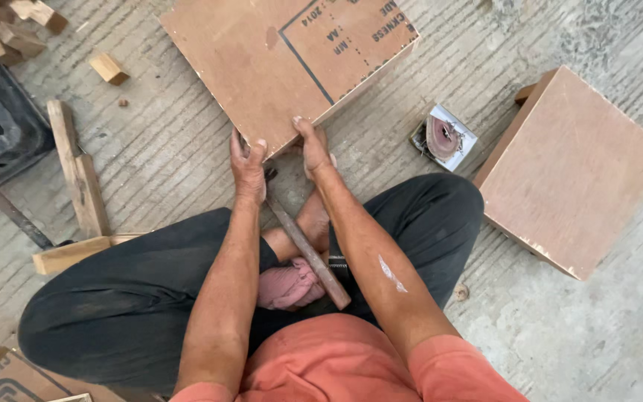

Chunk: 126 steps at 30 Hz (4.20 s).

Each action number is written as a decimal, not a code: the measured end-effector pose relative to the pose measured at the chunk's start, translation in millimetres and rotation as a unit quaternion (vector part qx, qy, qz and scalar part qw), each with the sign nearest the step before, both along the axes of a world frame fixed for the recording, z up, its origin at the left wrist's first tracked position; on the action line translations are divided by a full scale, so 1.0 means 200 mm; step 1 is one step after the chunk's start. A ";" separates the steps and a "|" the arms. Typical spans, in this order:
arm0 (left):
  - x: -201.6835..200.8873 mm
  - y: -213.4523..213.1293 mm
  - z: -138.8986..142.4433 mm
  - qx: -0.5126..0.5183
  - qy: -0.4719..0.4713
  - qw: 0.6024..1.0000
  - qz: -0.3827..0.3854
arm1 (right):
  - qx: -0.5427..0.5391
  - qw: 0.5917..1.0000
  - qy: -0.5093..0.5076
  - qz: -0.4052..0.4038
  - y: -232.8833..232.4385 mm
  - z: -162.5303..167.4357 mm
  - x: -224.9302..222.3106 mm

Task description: The person assembles a small wooden box by attaching small wooden blocks to the corners of a plywood frame using nails and a hammer. The person sits on the floor, positions the blocks, and hammers nails to secure them.

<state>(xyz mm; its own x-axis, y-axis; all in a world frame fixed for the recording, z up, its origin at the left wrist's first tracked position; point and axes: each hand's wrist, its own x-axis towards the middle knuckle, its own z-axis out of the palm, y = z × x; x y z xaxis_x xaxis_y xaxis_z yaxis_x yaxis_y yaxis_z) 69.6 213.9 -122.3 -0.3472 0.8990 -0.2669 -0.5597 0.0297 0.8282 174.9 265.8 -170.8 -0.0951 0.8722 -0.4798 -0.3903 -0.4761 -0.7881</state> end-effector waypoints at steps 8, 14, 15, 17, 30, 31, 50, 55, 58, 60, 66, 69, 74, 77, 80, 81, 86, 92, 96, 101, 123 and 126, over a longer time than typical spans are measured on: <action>0.06 0.00 0.05 -0.043 0.093 0.993 -0.063 | -0.008 0.993 -0.049 -0.108 -0.03 -0.02 0.03; 0.08 0.00 0.03 -0.040 0.063 0.996 -0.050 | 0.005 0.993 -0.068 -0.100 -0.04 -0.07 0.04; 0.07 0.00 0.03 -0.031 0.067 0.996 -0.048 | 0.005 0.994 -0.048 -0.099 -0.04 -0.07 0.04; 0.07 0.01 0.02 0.003 0.034 0.997 -0.071 | 0.041 0.991 -0.063 -0.108 -0.03 -0.08 0.05; 0.07 0.03 -0.04 -0.039 0.057 0.996 -0.050 | 0.021 0.989 -0.109 -0.099 -0.02 -0.07 0.03; 0.08 0.03 -0.04 -0.033 0.055 0.997 -0.049 | 0.009 0.985 -0.145 -0.091 -0.02 -0.08 0.04; 0.10 -0.05 -0.10 -0.016 0.046 0.998 -0.050 | 0.138 0.675 -0.707 0.159 0.07 0.32 1.31; 0.11 -0.04 -0.11 0.016 0.051 0.997 -0.055 | 0.031 0.704 -0.688 0.172 0.11 0.20 1.69; 0.12 -0.03 -0.12 0.002 0.068 0.996 -0.054 | 0.077 0.700 -0.686 0.181 0.11 0.11 1.67; 0.14 -0.02 -0.12 -0.028 0.080 0.995 -0.059 | 0.055 0.708 -0.679 0.188 0.11 0.08 1.65; 0.16 -0.02 -0.12 -0.002 0.066 0.996 -0.057 | 0.046 0.706 -0.683 0.179 0.12 0.06 1.66; 0.17 -0.02 -0.11 -0.004 0.070 0.995 -0.064 | 0.055 0.733 -0.659 0.161 0.10 0.05 1.67; 0.17 -0.01 -0.12 0.013 0.070 0.995 -0.063 | 0.151 0.738 -0.645 0.128 0.08 0.04 1.67; 0.17 -0.01 -0.12 0.010 0.066 0.996 -0.063 | 0.165 0.712 -0.667 0.145 0.09 0.03 1.68; 0.17 -0.01 -0.11 0.010 0.062 0.996 -0.061 | 0.238 0.699 -0.670 0.076 0.10 0.01 1.68; 0.17 -0.01 -0.11 0.012 0.059 0.996 -0.061 | 0.198 0.790 -0.580 0.022 0.11 0.00 1.68; 0.16 -0.01 -0.10 -0.005 0.063 0.996 -0.061 | 0.084 0.966 -0.201 -0.140 0.09 -0.01 1.68; 0.15 -0.01 -0.09 -0.027 0.085 0.994 -0.063 | 0.083 0.978 -0.170 -0.089 0.04 0.07 1.64; 0.16 0.00 -0.08 0.002 0.069 0.996 -0.061 | 0.107 0.974 -0.197 -0.045 0.04 0.08 1.62; 0.14 -0.01 -0.09 -0.005 0.052 0.997 -0.063 | 0.137 0.917 -0.373 0.039 0.04 0.03 1.65; -0.02 -0.05 -0.14 -0.033 0.055 0.997 -0.050 | 0.242 0.611 -0.716 0.234 0.04 0.26 1.23; -0.02 -0.05 -0.10 -0.017 0.050 0.997 -0.052 | 0.232 0.728 -0.583 0.276 0.03 0.25 0.87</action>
<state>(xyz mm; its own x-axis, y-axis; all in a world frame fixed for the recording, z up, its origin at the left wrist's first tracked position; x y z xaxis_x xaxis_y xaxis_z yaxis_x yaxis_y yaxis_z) 66.5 204.0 -142.4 -0.2782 0.9225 -0.2674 -0.4667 0.1135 0.8771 348.2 271.3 -121.4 -0.2571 0.9492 -0.1813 0.8224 0.1163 -0.5569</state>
